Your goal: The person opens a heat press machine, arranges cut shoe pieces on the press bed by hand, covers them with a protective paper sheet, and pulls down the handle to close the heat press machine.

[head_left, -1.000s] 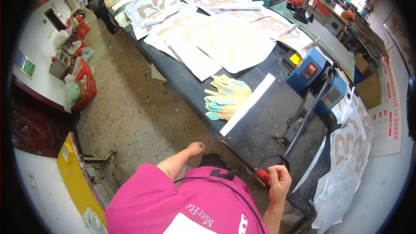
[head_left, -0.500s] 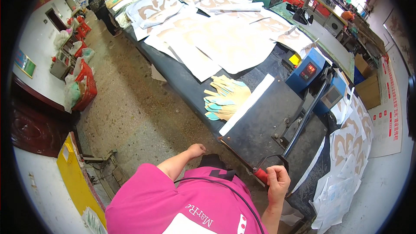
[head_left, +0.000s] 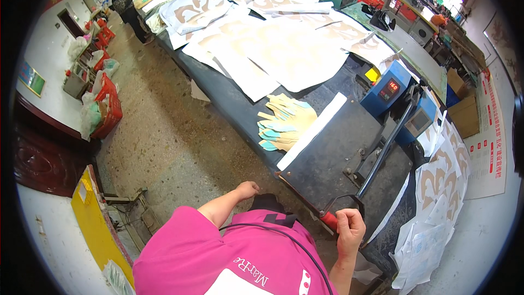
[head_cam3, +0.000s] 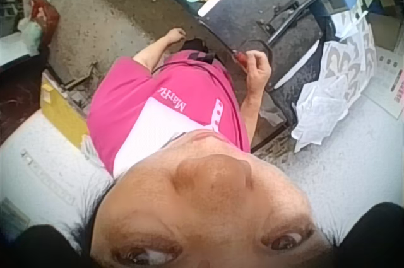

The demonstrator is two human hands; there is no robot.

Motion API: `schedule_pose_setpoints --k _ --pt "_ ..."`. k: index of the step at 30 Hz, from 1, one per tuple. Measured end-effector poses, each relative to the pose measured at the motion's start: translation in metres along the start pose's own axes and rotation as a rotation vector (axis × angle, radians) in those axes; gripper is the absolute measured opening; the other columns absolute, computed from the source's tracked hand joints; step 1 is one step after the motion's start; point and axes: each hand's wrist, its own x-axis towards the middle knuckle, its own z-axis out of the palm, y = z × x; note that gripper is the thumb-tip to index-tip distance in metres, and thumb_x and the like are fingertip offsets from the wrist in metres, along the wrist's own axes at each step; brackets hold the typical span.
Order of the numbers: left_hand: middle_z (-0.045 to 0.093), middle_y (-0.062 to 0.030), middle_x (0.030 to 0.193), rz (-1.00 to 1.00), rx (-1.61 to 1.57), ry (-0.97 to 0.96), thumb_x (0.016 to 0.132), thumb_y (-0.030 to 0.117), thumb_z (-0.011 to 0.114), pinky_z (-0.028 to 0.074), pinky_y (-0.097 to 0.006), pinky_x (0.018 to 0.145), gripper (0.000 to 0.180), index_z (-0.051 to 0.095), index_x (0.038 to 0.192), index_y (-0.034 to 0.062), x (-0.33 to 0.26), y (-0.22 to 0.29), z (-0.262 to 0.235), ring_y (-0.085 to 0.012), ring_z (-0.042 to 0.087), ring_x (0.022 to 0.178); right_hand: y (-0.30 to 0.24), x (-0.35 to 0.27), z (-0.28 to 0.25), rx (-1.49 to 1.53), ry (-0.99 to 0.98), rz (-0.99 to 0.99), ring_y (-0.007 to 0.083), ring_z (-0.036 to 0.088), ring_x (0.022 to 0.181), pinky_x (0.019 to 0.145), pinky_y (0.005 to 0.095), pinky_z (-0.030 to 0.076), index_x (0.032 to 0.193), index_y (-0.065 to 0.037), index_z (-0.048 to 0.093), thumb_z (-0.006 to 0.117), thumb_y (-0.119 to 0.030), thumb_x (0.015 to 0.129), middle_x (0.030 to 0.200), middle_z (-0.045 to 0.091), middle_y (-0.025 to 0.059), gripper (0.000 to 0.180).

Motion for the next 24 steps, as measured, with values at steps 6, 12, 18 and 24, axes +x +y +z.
schedule_pose_setpoints --k 6,12,18,24 --pt "0.068 -0.0052 0.084 -0.009 0.018 -0.008 0.08 0.015 0.067 0.051 -0.029 0.064 0.024 0.069 0.102 0.0056 0.0 0.003 0.0 -0.0139 0.062 0.071 0.001 0.0 -0.001 -0.002 -0.004 0.005 0.0012 0.041 0.056 0.049 0.0172 0.029 0.087 -0.005 0.061 0.064 -0.013 0.093 0.069 0.052 -0.0055 0.011" --pt "0.068 -0.0047 0.084 -0.013 0.02 -0.011 0.08 0.016 0.068 0.051 -0.029 0.064 0.023 0.069 0.101 0.0062 -0.002 0.008 -0.001 -0.0136 0.062 0.071 0.0 0.001 0.0 -0.01 0.002 0.002 0.0008 0.041 0.055 0.049 0.017 0.029 0.087 -0.005 0.061 0.064 -0.014 0.093 0.069 0.051 -0.006 0.011" --pt "0.07 -0.0075 0.087 -0.038 -0.001 -0.018 0.077 0.018 0.068 0.052 -0.032 0.068 0.025 0.07 0.1 0.0075 -0.002 0.004 0.002 -0.0179 0.064 0.075 -0.001 0.0 0.001 -0.005 -0.005 0.005 0.0006 0.04 0.055 0.049 0.0168 0.029 0.088 -0.005 0.061 0.064 -0.013 0.093 0.069 0.051 -0.0061 0.01" --pt "0.069 -0.0071 0.084 -0.066 -0.046 -0.038 0.077 0.016 0.067 0.05 -0.032 0.064 0.024 0.07 0.099 0.0074 -0.006 0.003 0.005 -0.0176 0.063 0.072 0.0 -0.002 0.001 -0.001 0.026 0.004 0.0008 0.042 0.056 0.049 0.0183 0.03 0.085 -0.002 0.063 0.065 -0.009 0.091 0.067 0.053 -0.006 0.009"
